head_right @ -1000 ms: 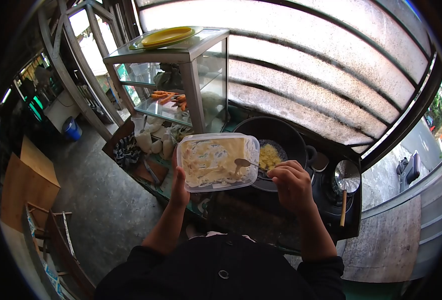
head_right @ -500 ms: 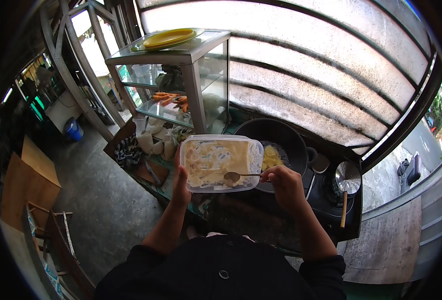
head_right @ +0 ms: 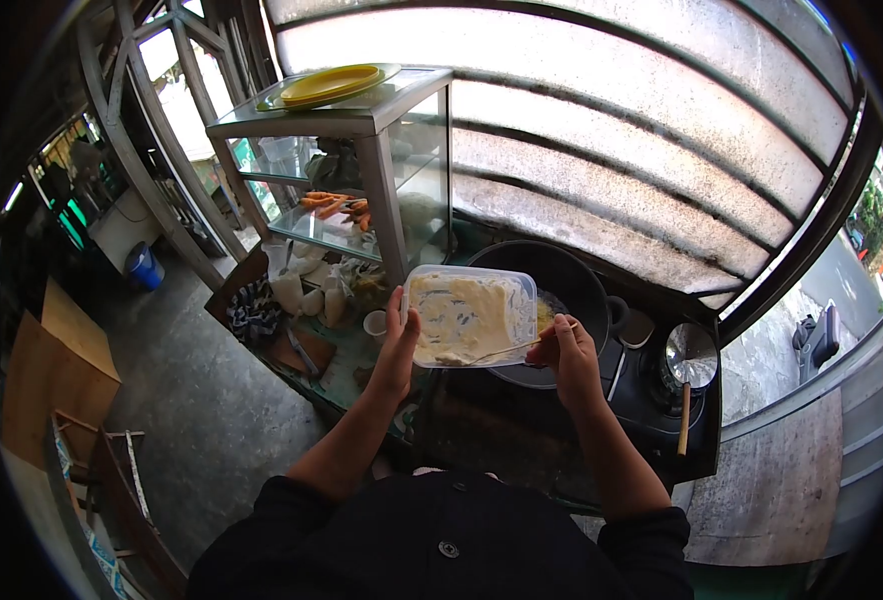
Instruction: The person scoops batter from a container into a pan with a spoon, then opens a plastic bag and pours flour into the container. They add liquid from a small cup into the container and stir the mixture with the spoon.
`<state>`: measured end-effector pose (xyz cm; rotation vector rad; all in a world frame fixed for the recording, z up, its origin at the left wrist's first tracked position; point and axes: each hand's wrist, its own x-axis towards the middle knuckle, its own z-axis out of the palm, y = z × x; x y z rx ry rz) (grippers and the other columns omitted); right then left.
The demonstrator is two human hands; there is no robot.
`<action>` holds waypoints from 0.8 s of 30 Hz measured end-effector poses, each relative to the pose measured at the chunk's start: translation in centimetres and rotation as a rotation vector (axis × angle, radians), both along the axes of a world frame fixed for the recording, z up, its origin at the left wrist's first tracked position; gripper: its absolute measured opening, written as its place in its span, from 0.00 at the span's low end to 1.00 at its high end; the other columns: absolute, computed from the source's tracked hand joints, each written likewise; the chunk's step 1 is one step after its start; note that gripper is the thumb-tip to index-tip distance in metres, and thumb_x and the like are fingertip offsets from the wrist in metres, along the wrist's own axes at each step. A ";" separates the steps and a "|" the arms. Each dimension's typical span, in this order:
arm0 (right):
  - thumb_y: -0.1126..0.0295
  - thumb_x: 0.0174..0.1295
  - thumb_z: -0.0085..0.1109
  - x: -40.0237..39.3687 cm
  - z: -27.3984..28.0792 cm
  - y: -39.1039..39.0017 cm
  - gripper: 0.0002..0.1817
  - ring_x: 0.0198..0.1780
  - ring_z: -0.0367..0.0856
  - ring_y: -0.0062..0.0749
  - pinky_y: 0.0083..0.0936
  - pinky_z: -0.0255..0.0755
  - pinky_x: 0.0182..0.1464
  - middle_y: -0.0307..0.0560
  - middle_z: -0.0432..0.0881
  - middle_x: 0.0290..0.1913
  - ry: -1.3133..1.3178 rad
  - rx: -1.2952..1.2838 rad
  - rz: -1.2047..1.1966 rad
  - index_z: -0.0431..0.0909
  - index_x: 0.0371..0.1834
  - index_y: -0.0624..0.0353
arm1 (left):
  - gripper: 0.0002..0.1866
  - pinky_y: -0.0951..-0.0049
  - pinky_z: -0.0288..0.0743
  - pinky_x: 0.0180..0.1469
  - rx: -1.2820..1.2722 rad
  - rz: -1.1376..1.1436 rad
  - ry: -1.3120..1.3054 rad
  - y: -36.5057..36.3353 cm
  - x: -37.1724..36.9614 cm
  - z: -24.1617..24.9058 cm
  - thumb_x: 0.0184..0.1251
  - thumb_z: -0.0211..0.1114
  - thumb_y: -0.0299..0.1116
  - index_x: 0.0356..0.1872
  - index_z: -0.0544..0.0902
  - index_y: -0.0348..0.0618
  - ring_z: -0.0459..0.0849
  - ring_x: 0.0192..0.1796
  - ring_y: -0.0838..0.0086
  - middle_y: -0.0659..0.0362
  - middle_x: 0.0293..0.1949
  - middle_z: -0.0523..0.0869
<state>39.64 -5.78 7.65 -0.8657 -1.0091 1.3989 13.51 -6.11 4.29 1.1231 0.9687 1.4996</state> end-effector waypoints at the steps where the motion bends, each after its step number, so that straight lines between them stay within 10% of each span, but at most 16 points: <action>1: 0.59 0.77 0.45 0.0 0.0 0.0 0.16 0.28 0.83 0.30 0.28 0.80 0.36 0.45 0.80 0.28 0.062 -0.064 0.000 0.73 0.36 0.59 | 0.51 0.63 0.51 0.74 -0.007 0.014 0.033 0.2 0.3 -0.3 0.69 0.53 0.66 0.76 0.44 0.36 0.56 0.75 0.59 0.43 0.73 0.54; 8: 0.61 0.78 0.42 2.8 -0.1 1.0 0.16 0.28 0.83 0.29 0.27 0.79 0.36 0.45 0.81 0.27 0.064 0.167 -0.282 0.73 0.37 0.60 | 0.53 0.64 0.50 0.75 -0.121 0.111 -0.042 0.2 -0.3 -1.4 0.69 0.55 0.66 0.77 0.40 0.38 0.56 0.75 0.59 0.43 0.74 0.52; 13: 0.67 0.76 0.46 3.7 -0.9 -0.2 0.13 0.33 0.84 0.27 0.24 0.76 0.39 0.45 0.82 0.28 -0.621 0.527 -0.521 0.75 0.37 0.63 | 0.52 0.63 0.49 0.75 -0.103 0.243 -0.151 -0.3 -2.3 -1.7 0.70 0.57 0.62 0.77 0.39 0.39 0.55 0.75 0.59 0.43 0.75 0.51; 24: 0.72 0.70 0.54 4.5 -6.3 0.8 0.07 0.36 0.83 0.46 0.35 0.74 0.42 0.50 0.82 0.30 -1.054 0.667 -0.439 0.76 0.35 0.62 | 0.49 0.59 0.47 0.76 -0.017 0.308 -0.272 -0.5 -4.2 -1.1 0.72 0.56 0.59 0.78 0.38 0.42 0.54 0.76 0.59 0.45 0.76 0.51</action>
